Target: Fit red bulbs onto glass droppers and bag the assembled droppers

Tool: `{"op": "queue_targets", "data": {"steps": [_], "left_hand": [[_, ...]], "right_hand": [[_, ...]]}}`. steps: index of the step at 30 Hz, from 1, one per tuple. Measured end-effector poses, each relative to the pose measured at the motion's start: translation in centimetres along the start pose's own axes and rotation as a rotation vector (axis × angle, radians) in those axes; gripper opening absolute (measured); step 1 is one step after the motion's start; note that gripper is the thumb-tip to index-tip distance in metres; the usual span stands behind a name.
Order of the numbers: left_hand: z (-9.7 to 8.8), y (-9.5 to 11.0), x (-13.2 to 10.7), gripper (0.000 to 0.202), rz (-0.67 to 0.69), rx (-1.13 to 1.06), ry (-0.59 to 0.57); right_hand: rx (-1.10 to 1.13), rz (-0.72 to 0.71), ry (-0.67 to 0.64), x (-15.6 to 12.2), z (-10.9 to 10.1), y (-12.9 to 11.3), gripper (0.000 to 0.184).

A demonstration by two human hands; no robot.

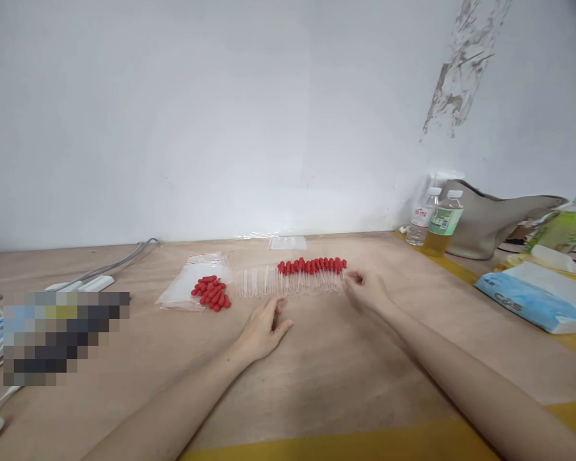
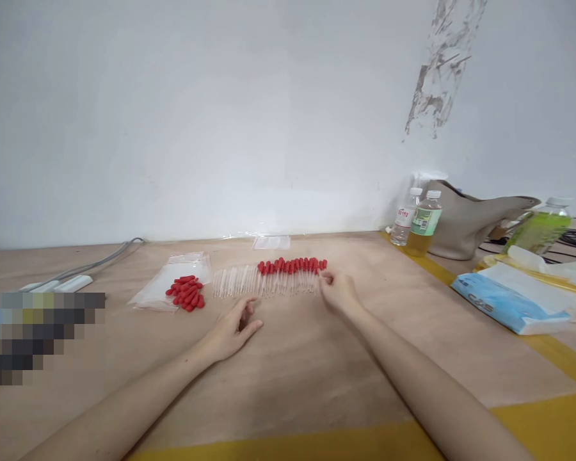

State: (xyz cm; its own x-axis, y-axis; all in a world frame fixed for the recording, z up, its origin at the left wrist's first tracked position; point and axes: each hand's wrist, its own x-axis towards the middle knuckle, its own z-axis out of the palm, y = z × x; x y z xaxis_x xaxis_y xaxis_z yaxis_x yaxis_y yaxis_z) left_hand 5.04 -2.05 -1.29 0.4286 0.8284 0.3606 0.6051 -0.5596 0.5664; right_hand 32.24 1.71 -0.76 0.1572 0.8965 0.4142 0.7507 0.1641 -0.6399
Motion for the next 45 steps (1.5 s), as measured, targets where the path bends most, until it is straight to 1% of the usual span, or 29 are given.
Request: {"op": "queue_targets", "data": {"steps": [1,2,4,7,12,17,22,27,30,32,34,35,38,39,41,43,45], "left_hand": [[0.0,0.0,0.0,0.035,0.010,0.010,-0.014],[0.0,0.0,0.0,0.033,0.015,0.016,-0.017],[0.0,0.1,0.0,0.031,0.014,0.026,-0.018],[-0.1,0.2,0.0,0.031,0.008,0.031,-0.024],[-0.2,0.3,0.0,0.030,0.021,0.032,-0.026],[-0.3,0.4,0.0,0.030,0.023,0.046,-0.033],[-0.2,0.3,0.0,0.030,0.025,0.048,-0.032],[-0.3,0.4,-0.2,0.028,0.044,0.047,-0.030],[-0.3,0.5,-0.3,0.027,0.060,0.041,-0.022],[-0.4,0.4,-0.4,0.022,0.071,0.064,0.015],[-0.8,0.1,-0.3,0.012,0.077,0.131,0.085],[-1.2,-0.1,-0.2,0.011,0.074,0.178,0.134],[-3.1,-1.3,0.2,0.020,0.033,0.344,0.311],[-3.9,-1.9,0.4,0.019,0.011,0.398,0.369],[-5.8,-3.1,0.7,0.013,-0.043,0.476,0.445],[-7.4,-4.5,1.0,0.011,-0.120,0.463,0.486],[-8.7,-5.9,1.1,0.009,-0.198,0.284,0.522]], "right_hand": [[-0.042,0.086,0.028,0.8,-0.2,0.6,0.022],[-0.073,0.136,0.044,1.6,-0.3,1.0,0.023],[-0.115,0.175,0.045,2.8,-0.2,1.3,0.026],[-0.119,0.175,0.036,3.6,0.7,1.2,0.026],[-0.128,0.157,0.015,3.7,1.9,1.0,0.023],[-0.139,0.132,0.022,3.5,2.0,1.7,0.023],[-0.131,0.165,0.048,3.5,2.1,2.3,0.022],[-0.124,0.170,0.093,3.5,2.1,2.7,0.023],[-0.127,0.145,0.133,3.2,2.1,2.5,0.025],[-0.129,0.104,0.162,2.8,2.2,2.1,0.026],[-0.141,0.006,0.196,2.2,2.3,1.3,0.024],[-0.154,-0.054,0.209,1.8,2.4,0.8,0.023],[-0.211,-0.204,0.210,0.5,2.8,-1.1,0.019],[-0.226,-0.227,0.200,0.1,2.9,-1.8,0.019],[-0.246,-0.272,0.172,-0.6,3.2,-3.4,0.019],[-0.263,-0.324,0.117,-1.0,3.7,-5.0,0.018],[-0.287,-0.361,0.031,-1.0,4.4,-6.6,0.017]]}}
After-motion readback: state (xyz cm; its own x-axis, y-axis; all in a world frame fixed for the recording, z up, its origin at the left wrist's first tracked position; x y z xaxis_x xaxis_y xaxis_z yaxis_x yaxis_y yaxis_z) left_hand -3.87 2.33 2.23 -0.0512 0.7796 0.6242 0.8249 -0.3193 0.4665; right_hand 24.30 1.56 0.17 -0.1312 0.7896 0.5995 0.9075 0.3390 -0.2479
